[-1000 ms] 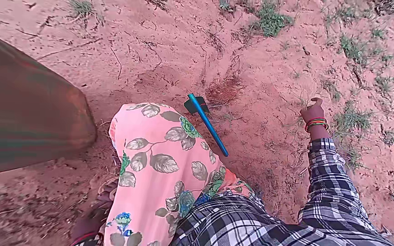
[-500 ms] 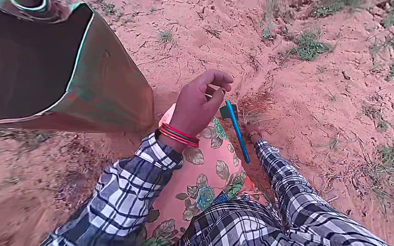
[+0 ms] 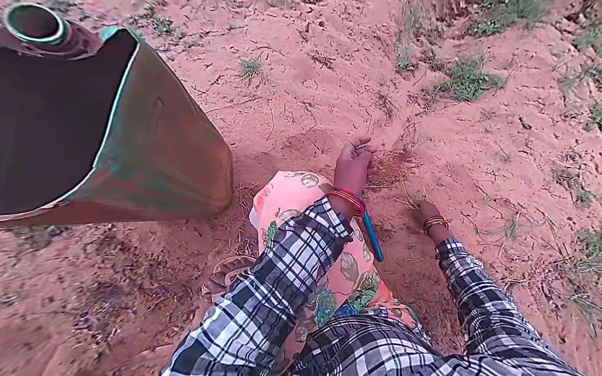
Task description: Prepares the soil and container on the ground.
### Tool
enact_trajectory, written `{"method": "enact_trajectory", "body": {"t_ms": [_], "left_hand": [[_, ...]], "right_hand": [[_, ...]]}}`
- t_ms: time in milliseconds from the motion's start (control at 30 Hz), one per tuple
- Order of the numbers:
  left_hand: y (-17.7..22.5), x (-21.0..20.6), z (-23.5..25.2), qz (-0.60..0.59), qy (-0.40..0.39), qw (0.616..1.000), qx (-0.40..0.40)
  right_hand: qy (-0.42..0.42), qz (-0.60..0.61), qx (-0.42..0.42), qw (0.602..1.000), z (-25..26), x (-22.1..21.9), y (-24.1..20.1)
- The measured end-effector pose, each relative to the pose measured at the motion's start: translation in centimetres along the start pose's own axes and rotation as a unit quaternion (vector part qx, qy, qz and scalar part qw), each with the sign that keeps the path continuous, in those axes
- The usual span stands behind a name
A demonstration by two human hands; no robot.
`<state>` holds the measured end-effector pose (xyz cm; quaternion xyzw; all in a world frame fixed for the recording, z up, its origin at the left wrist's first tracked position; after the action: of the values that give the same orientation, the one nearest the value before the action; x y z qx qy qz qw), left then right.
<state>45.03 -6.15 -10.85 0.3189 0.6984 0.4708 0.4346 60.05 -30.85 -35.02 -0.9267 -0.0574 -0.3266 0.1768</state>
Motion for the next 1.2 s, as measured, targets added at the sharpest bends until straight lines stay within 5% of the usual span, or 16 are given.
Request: {"method": "enact_trajectory", "body": {"t_ms": [167,333,633,767,933,1200], "left_hand": [[-0.2,0.5,0.3,0.000,0.015,1.000,-0.006],[-0.1,0.9,0.4,-0.002,0.020,1.000,-0.007],[0.1,0.6,0.2,0.002,0.004,1.000,-0.010],[0.3,0.5,0.0,0.000,-0.001,1.000,-0.017],[0.4,0.4,-0.3,-0.011,0.005,1.000,-0.013],[0.0,0.7,-1.6,0.059,0.003,0.998,-0.007]], "right_hand": [[-0.008,0.058,0.099,0.993,4.4,-3.9,-10.2],[-0.028,-0.002,-0.013,1.000,7.0,-7.2,-14.5],[-0.122,-0.160,0.071,0.977,7.1,-7.6,-12.3],[-0.162,-0.139,0.088,0.973,5.8,-6.4,-10.0],[-0.077,-0.045,0.035,0.995,5.9,-5.6,-9.4],[-0.102,-0.170,-0.060,0.978,6.5,-7.6,-13.4]]}}
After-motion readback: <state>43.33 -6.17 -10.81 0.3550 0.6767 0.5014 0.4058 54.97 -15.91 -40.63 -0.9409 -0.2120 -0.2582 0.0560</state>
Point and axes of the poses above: each hand's wrist, its own z-axis towards the middle knuckle, its own x-axis out of the back of the hand, y = z × x, the point moved 10 cm from there along z, towards the middle knuckle, and after that the axes turned 15 degrees about -y, right-handed, at the moved point
